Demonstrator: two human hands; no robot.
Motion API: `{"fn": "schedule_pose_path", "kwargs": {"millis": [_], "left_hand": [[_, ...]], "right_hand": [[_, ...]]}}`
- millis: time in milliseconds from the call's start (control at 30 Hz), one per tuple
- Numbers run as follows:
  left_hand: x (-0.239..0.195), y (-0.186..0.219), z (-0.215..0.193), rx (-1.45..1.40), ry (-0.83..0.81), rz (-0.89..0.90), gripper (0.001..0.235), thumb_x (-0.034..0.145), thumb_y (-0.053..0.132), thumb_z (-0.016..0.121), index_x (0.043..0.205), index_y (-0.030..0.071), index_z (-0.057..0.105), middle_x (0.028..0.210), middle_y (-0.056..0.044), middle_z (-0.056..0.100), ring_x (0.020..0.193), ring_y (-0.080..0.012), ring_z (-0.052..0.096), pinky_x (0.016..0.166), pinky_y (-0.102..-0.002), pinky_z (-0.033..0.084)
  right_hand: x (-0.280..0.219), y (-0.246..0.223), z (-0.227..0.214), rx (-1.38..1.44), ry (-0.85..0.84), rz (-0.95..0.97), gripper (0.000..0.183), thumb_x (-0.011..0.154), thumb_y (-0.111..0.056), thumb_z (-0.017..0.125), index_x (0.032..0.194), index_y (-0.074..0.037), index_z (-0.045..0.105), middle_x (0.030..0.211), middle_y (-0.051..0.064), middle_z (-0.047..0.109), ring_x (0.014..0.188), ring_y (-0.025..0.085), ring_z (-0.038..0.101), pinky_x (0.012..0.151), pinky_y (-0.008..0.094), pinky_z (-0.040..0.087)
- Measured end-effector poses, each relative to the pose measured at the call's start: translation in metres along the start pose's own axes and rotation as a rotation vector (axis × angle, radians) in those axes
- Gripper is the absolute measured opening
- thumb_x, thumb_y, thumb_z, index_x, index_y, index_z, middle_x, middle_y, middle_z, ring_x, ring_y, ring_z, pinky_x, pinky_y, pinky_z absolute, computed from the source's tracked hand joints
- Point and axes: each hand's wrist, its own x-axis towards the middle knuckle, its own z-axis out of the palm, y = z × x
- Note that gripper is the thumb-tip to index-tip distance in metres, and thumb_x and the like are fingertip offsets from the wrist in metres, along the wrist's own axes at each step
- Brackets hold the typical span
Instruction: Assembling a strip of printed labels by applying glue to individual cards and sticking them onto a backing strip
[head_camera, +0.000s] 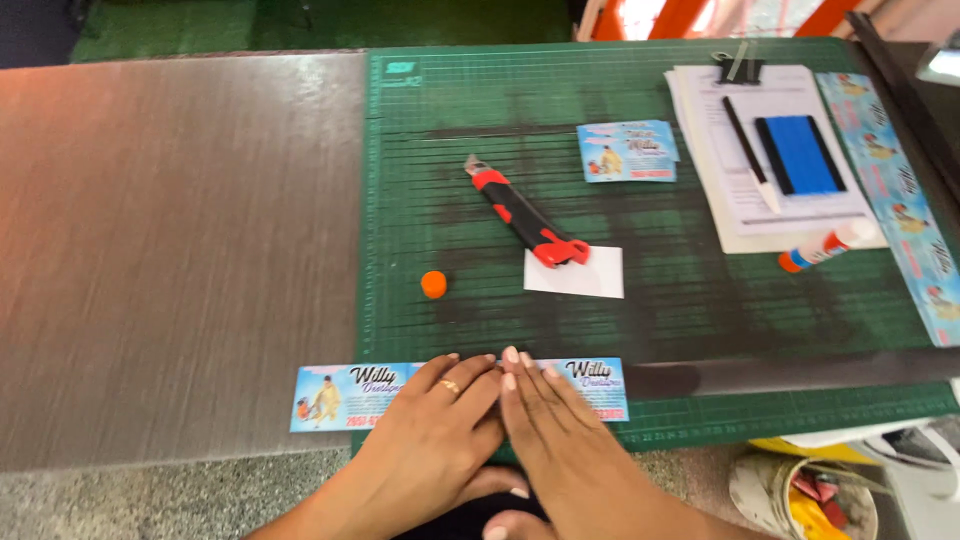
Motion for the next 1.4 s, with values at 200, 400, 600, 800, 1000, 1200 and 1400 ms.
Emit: {"fn": "schedule_pose_path", "kwargs": {"millis": [200, 400, 600, 800, 1000, 1200, 1400], "left_hand": [[-0.003, -0.004, 0.009, 0.081, -0.011, 0.022, 0.069, 0.094, 0.065, 0.064, 0.123, 0.003, 0.067, 0.132, -0.018, 0.063, 0.125, -0.0366, 0.059, 0.104, -0.053, 0.046], [-0.009, -0.005, 0.016, 0.13, -0.018, 0.027, 0.071, 0.094, 0.066, 0.065, 0.131, 0.006, 0.065, 0.134, -0.017, 0.062, 0.125, -0.0377, 0.059, 0.104, -0.054, 0.046], [-0.013, 0.0, 0.019, 0.16, -0.031, 0.027, 0.077, 0.093, 0.069, 0.063, 0.135, 0.005, 0.062, 0.138, -0.02, 0.06, 0.128, -0.0386, 0.057, 0.107, -0.054, 0.045], [-0.025, -0.009, 0.011, 0.173, -0.066, 0.004, 0.088, 0.092, 0.081, 0.051, 0.143, 0.01, 0.057, 0.143, -0.016, 0.059, 0.132, -0.0344, 0.055, 0.107, -0.048, 0.043], [-0.049, -0.027, -0.007, 0.204, 0.029, -0.033, 0.081, 0.088, 0.083, 0.054, 0.132, 0.016, 0.065, 0.137, -0.011, 0.064, 0.127, -0.0292, 0.061, 0.1, -0.046, 0.051], [-0.041, -0.017, -0.023, 0.226, 0.075, -0.104, 0.074, 0.085, 0.08, 0.059, 0.123, 0.016, 0.068, 0.128, -0.007, 0.067, 0.122, -0.0285, 0.064, 0.097, -0.048, 0.053], [-0.013, 0.002, -0.017, 0.046, 0.061, 0.032, 0.066, 0.098, 0.063, 0.059, 0.127, 0.003, 0.063, 0.137, -0.017, 0.062, 0.127, -0.0355, 0.06, 0.105, -0.049, 0.047]], "right_hand": [[-0.007, -0.002, 0.001, -0.068, 0.049, 0.023, 0.102, 0.098, -0.074, 0.018, 0.155, 0.01, 0.022, 0.164, 0.031, 0.027, 0.155, 0.041, 0.029, 0.129, 0.048, 0.023], [-0.025, 0.003, 0.004, -0.186, 0.032, 0.14, 0.106, 0.095, -0.079, 0.017, 0.156, 0.006, 0.026, 0.166, 0.026, 0.027, 0.156, 0.035, 0.027, 0.128, 0.044, 0.021], [-0.035, 0.005, 0.003, -0.368, -0.037, 0.24, 0.129, 0.083, -0.1, 0.023, 0.158, 0.005, 0.02, 0.169, 0.022, 0.02, 0.159, 0.031, 0.019, 0.126, 0.049, 0.012], [-0.062, 0.085, -0.061, 0.453, 0.865, 0.837, 0.101, 0.076, 0.004, 0.07, 0.154, -0.006, 0.006, 0.157, 0.021, 0.041, 0.145, 0.036, 0.048, 0.097, 0.046, 0.053], [-0.084, 0.193, -0.069, 0.324, 0.683, 0.985, 0.067, 0.091, -0.01, 0.073, 0.151, 0.0, 0.046, 0.142, 0.017, 0.061, 0.131, 0.026, 0.057, 0.094, 0.039, 0.041], [-0.075, 0.201, -0.067, 0.55, 0.572, 1.065, 0.018, 0.098, -0.008, 0.07, 0.116, -0.009, 0.068, 0.109, -0.001, 0.071, 0.108, 0.007, 0.065, 0.097, 0.022, 0.051], [-0.072, 0.157, -0.071, 0.443, 0.481, 0.716, 0.032, 0.102, -0.015, 0.063, 0.133, -0.005, 0.065, 0.118, 0.008, 0.067, 0.097, 0.018, 0.065, 0.087, 0.028, 0.05]]}}
